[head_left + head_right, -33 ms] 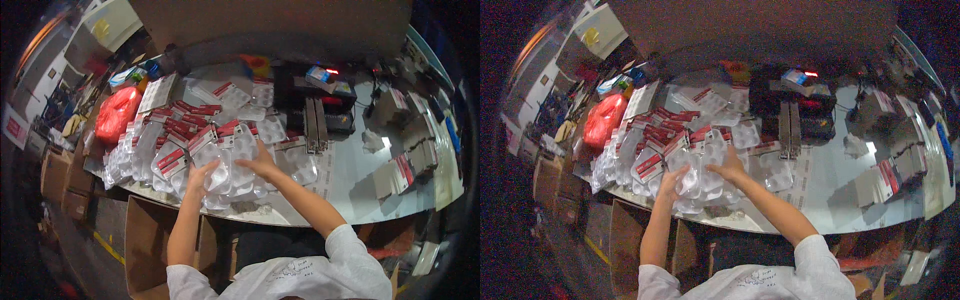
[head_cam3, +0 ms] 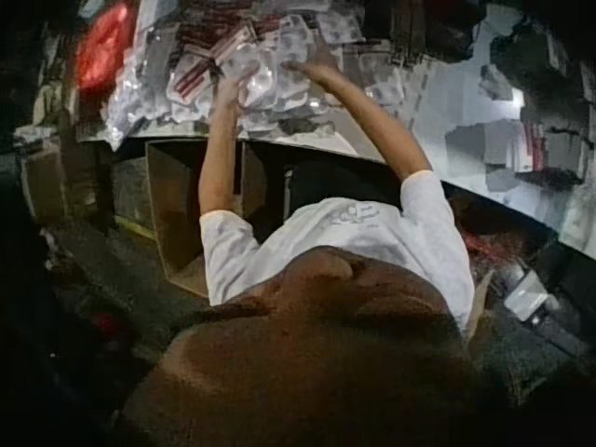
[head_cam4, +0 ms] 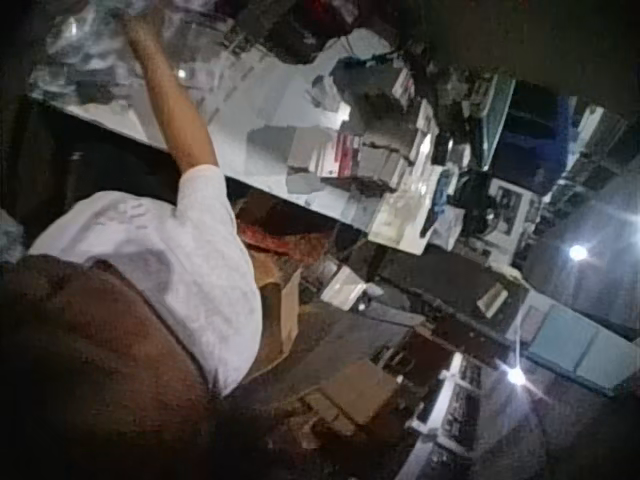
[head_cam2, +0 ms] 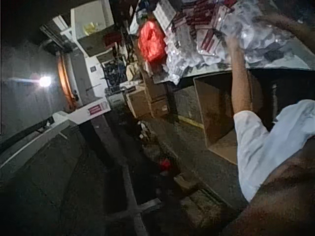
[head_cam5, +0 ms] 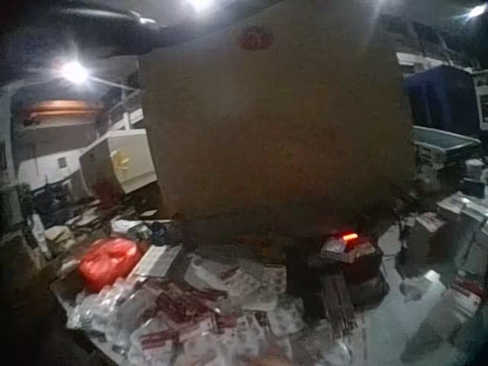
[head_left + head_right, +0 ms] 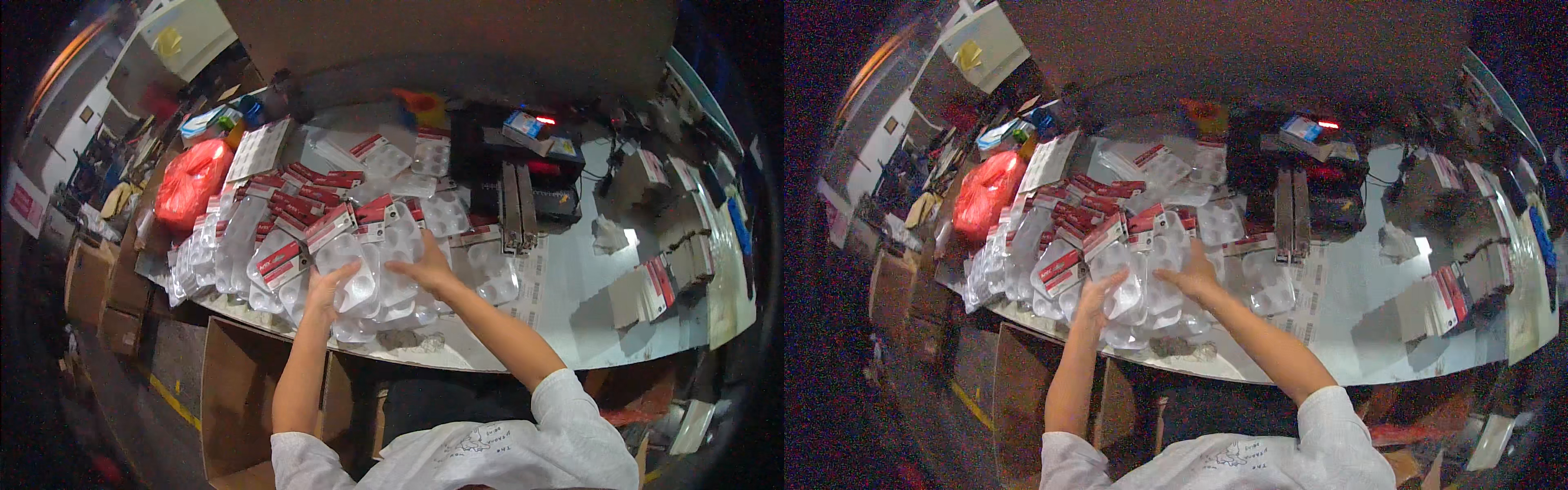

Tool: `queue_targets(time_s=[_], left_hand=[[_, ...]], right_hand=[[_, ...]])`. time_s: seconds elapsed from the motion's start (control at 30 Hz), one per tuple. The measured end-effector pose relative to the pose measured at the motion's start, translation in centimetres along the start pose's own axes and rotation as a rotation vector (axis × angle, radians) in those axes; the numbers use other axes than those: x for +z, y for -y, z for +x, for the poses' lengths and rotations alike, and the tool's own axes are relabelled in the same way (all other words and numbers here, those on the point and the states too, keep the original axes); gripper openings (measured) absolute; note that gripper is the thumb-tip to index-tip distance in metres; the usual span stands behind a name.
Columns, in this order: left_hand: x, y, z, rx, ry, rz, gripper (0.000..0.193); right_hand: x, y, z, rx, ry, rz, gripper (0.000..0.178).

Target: The person repeatedly picks up plastic mixing palettes and red Artix labels, inserts the palettes into clear plastic sleeves, and affixes the labels to the packaging. The person stacks the finished packages on the table and later bundles them with a black strap.

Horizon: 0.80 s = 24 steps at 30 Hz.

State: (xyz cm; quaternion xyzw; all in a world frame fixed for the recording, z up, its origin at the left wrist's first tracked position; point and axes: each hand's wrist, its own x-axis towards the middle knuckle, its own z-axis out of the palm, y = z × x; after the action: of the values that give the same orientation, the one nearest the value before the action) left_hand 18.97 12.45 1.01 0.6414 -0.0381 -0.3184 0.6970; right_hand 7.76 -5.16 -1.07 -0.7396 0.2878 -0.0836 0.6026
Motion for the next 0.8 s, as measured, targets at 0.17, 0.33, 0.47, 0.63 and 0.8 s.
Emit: queue_targets(time_s=[0.17,0.33,0.47,0.63,0.8], left_hand=[[-0.1,0.6,-0.6,0.091,-0.229,0.088,0.081],[-0.9,3.2,0.4,0.197,-0.166,0.228,0.085],[-1.1,4.7,1.3,0.226,-0.260,0.349,0.080],[-0.8,5.5,1.4,0.228,-0.367,0.416,0.077],[-0.3,4.9,0.9,0.172,-0.435,0.498,0.071]], right_hand=[[-2.0,1.3,-0.5,-0.129,-0.155,-0.253,0.109],[-5.5,4.5,-2.3,-0.225,-0.146,-0.422,0.084],[-8.0,8.1,-3.7,-0.247,-0.233,-0.597,0.079],[-11.2,10.4,-5.3,-0.487,-0.381,-0.303,0.088],[-8.3,7.2,-4.3,-0.368,-0.253,-0.025,0.106]])
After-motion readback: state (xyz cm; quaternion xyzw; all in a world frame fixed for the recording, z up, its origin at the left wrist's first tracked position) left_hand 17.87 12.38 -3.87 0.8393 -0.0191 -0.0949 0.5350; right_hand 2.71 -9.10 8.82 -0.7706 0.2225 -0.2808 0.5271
